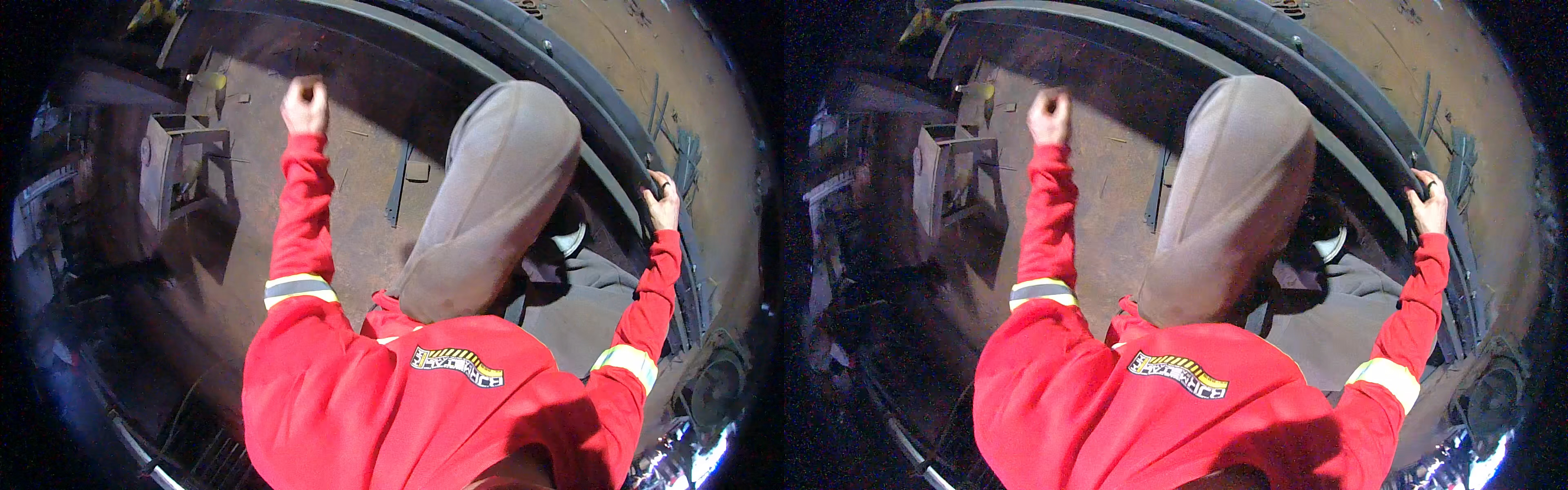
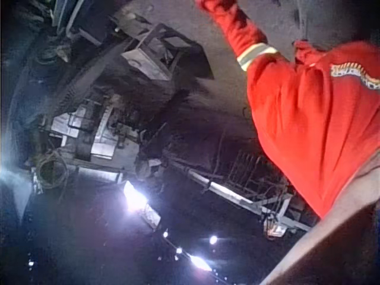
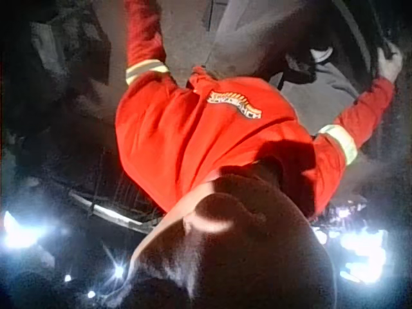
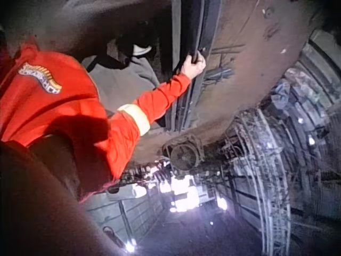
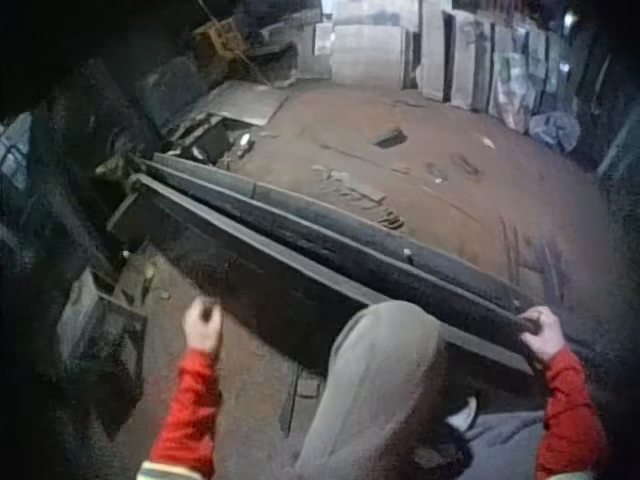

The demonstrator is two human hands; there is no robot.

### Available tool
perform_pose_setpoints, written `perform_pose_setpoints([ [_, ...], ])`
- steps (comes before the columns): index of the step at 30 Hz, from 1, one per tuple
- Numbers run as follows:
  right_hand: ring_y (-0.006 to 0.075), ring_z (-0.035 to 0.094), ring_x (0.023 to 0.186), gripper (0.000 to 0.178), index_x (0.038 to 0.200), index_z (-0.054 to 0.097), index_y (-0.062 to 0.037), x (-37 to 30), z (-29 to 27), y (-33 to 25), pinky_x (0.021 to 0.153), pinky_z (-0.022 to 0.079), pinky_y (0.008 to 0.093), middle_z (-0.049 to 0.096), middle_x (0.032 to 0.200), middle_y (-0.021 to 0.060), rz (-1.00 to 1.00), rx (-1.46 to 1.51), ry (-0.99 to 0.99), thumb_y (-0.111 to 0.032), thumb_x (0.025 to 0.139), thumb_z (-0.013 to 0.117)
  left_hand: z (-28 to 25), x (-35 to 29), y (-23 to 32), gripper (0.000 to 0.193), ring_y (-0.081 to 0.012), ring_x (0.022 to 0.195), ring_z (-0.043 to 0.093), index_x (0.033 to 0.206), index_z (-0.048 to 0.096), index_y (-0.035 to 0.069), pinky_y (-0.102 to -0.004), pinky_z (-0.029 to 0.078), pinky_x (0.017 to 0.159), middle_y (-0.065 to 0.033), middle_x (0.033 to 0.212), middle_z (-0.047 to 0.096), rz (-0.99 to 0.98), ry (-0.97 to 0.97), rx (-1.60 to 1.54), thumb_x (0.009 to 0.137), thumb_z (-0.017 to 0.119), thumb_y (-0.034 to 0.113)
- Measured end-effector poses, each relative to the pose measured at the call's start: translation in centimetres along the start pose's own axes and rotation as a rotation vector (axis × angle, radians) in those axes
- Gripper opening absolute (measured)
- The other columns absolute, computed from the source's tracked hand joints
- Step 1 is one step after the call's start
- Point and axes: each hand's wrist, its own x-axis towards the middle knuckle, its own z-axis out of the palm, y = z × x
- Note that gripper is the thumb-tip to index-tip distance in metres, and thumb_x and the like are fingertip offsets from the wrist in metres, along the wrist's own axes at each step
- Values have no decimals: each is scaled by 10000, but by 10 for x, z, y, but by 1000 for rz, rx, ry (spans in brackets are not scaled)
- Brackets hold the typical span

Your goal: The person assembles a long, curved metal frame by hand, inserting and tightening fasteners into pre-drilled holes along the frame's edge. The task involves repetitive manual manipulation of small hardware components to secure the frame sections together.

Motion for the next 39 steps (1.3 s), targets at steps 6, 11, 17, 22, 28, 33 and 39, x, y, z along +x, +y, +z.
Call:
perform_pose_setpoints([
  [6,226,529,1086,460,1153,577,-81,-10,-26,-37,956,386,328,567,1151,92,99,-49,42,-89,711,700,92,-221,-92,269,-305,836,624,920,642,81,-399,495,757,-142,872,650,-464,-542,256,713,675,250],
  [11,237,535,1078,357,1110,599,-38,-32,-28,-64,948,384,323,589,1112,123,140,-62,133,-124,768,661,130,-247,-90,373,-309,904,597,1016,576,93,-408,479,778,-132,942,620,-593,-586,471,721,699,285],
  [17,226,556,1031,310,1070,621,-38,-62,-14,-86,925,400,321,604,1071,112,161,0,124,-119,774,663,139,-247,-103,258,-325,879,604,896,584,65,-431,484,765,-141,897,621,-545,-651,589,723,644,246],
  [22,223,568,988,244,1008,632,-22,-68,-11,-112,887,416,316,608,1034,109,136,68,133,-100,778,658,134,-237,-86,238,-314,850,621,868,606,44,-430,480,776,-163,873,644,-658,-589,564,724,584,232],
  [28,138,583,877,192,988,635,-6,-63,-12,-144,796,450,258,627,960,69,195,445,178,-84,813,631,77,-191,-73,126,-134,443,488,937,515,51,-280,397,375,-73,627,563,-973,-305,-596,820,510,98],
  [33,74,566,789,138,931,654,1,-41,-22,-180,714,456,227,637,866,33,151,711,254,-69,816,621,2,-66,40,46,-81,394,427,901,503,33,-201,308,340,-46,602,532,-545,-479,-742,862,478,34],
  [39,87,579,650,110,803,670,-12,-7,-39,-217,618,467,239,654,721,47,57,923,370,-116,768,681,-10,18,148,46,-52,430,413,874,529,43,-196,302,365,-6,632,519,-137,-649,-622,850,493,28],
])
